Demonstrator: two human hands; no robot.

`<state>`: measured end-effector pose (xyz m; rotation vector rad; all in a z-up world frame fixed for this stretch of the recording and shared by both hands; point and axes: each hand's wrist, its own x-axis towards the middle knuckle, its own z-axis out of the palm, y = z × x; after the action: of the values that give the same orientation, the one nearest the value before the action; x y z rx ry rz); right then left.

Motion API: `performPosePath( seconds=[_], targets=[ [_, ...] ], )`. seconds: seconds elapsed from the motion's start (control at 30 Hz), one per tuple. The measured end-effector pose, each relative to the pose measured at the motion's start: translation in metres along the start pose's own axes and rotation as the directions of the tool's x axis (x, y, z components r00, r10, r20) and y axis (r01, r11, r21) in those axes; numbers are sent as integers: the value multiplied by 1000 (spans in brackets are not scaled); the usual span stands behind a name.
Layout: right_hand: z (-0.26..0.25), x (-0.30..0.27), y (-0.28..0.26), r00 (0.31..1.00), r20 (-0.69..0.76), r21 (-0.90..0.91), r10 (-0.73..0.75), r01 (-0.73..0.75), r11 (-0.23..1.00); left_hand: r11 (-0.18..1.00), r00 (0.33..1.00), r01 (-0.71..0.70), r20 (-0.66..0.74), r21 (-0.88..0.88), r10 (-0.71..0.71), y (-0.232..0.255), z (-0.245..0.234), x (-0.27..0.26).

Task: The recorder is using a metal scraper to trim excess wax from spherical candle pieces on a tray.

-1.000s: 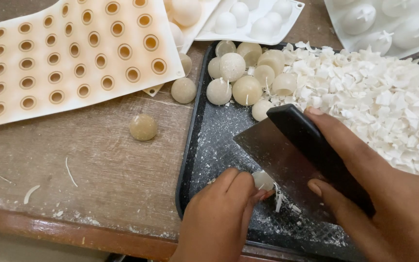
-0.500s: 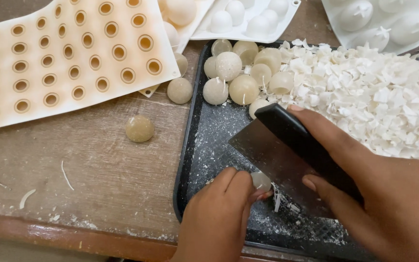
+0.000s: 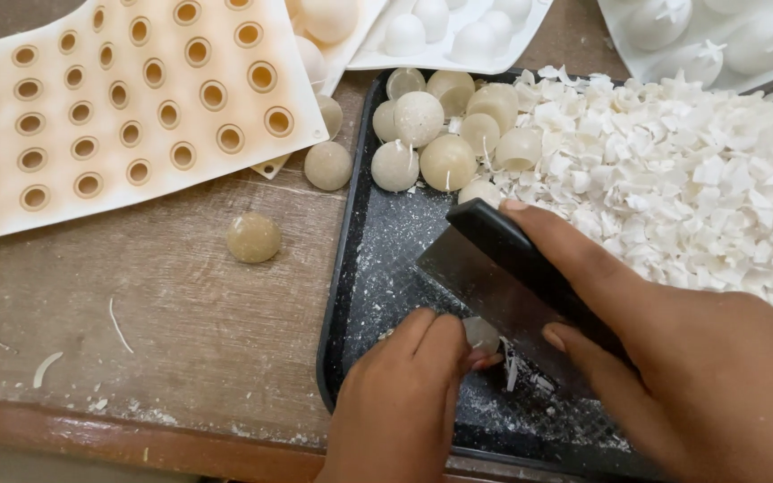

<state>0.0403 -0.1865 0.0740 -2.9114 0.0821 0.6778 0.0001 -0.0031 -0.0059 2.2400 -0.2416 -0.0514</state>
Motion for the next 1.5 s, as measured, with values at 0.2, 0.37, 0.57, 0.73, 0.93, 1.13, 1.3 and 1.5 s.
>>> performPosePath(
  seconds=[0.2,0.37,0.57,0.73,0.93,1.13,1.3,1.5],
  targets=[
    [-11,-7,-20,990,106,-124,93,-80,989,999,1000,-25,-19,-29,25,2,-4,0],
    [-6,-7,-9,996,10,-163,88,-86,983,999,999,-40,-31,7,40,0,-2,-3],
    [5,-14,11,943,-332,182,15,49,982,1000,1000,-21,-15,-7,21,0,-3,-2],
    [14,-13,26,820,-533,240,-206,381,893,999,997,-48,-53,4,48,-2,-1,-3],
    [22,-14,31,925,-367,221,-97,188,957,1000,999,26,34,6,-26,-1,-2,-2],
    [19,-13,28,872,-442,117,-209,287,951,999,999,-39,-21,-29,38,0,-2,-2],
    [19,-11,29,863,-449,128,-232,318,939,1000,1000,-23,-6,-16,23,0,-3,-2],
    [15,-10,29,922,-344,67,-180,215,974,999,998,-54,-10,1,54,-2,-1,-2]
  ],
)
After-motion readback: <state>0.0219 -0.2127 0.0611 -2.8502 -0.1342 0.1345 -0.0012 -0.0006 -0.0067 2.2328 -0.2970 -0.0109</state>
